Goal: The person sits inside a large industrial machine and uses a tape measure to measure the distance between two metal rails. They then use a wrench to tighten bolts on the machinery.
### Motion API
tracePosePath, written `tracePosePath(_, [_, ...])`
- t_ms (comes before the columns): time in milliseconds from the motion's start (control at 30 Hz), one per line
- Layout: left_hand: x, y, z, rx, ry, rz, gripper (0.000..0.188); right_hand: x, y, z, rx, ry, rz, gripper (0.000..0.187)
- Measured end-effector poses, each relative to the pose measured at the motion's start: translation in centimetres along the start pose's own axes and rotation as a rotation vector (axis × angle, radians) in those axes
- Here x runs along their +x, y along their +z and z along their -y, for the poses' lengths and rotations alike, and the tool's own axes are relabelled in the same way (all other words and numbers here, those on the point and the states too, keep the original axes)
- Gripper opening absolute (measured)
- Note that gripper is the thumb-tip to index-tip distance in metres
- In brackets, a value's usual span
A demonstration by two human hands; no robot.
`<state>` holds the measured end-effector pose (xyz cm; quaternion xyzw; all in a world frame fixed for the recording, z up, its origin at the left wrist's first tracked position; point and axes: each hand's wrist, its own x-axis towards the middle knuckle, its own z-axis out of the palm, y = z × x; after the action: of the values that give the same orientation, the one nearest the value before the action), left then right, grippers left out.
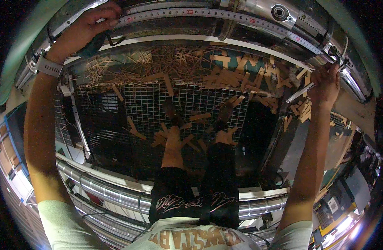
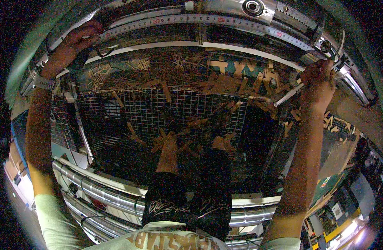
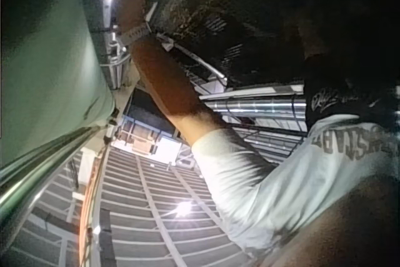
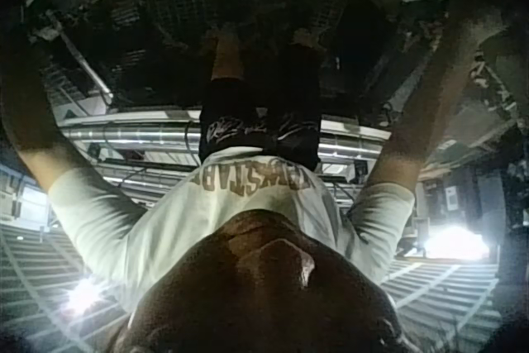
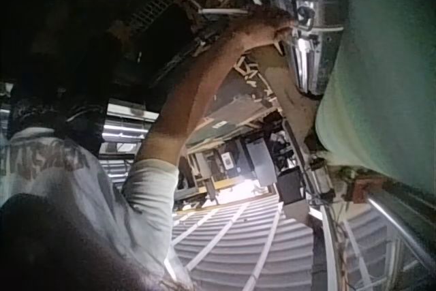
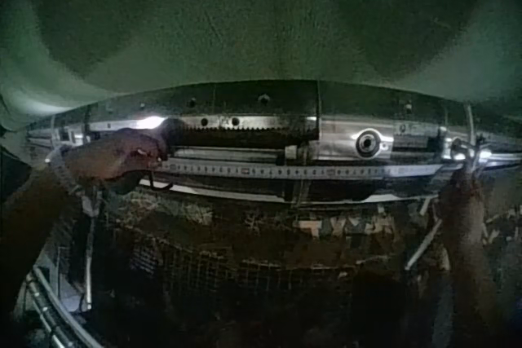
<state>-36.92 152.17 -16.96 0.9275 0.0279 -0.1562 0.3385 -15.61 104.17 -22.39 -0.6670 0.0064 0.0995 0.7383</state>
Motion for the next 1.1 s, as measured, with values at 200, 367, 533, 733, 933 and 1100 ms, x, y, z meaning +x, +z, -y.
tracePosePath(200, [-0.2, 0.0, 0.2, 0.124, 0.021, 0.0, 0.017, -1.1, 0.1, -0.5, -0.052, -0.103, -0.063, 0.025])
tracePosePath(367, [0.0, -0.2, -0.8, 0.116, 0.029, 0.012, 0.018, -3.3, 0.9, -0.3, -0.225, -0.211, -0.076, 0.029])
tracePosePath(533, [0.0, -0.3, -0.6, 0.107, -0.008, 0.066, 0.022, -5.3, -1.3, -2.8, -0.264, -0.106, -0.085, 0.028])
tracePosePath(733, [-0.6, 0.8, -0.6, 0.084, 0.026, -0.112, 0.024, -6.8, -3.4, -5.5, -0.314, -0.067, -0.075, 0.026])
tracePosePath(933, [-2.0, 2.3, -4.0, 0.025, -0.115, -0.003, 0.041, -10.2, -8.8, -11.3, 0.012, 0.481, 0.102, 0.032])
tracePosePath(1100, [-1.7, 9.8, -5.9, 0.126, -0.347, 0.449, 0.049, -19.1, -4.5, -10.7, -1.187, 0.22, 1.232, 0.018])
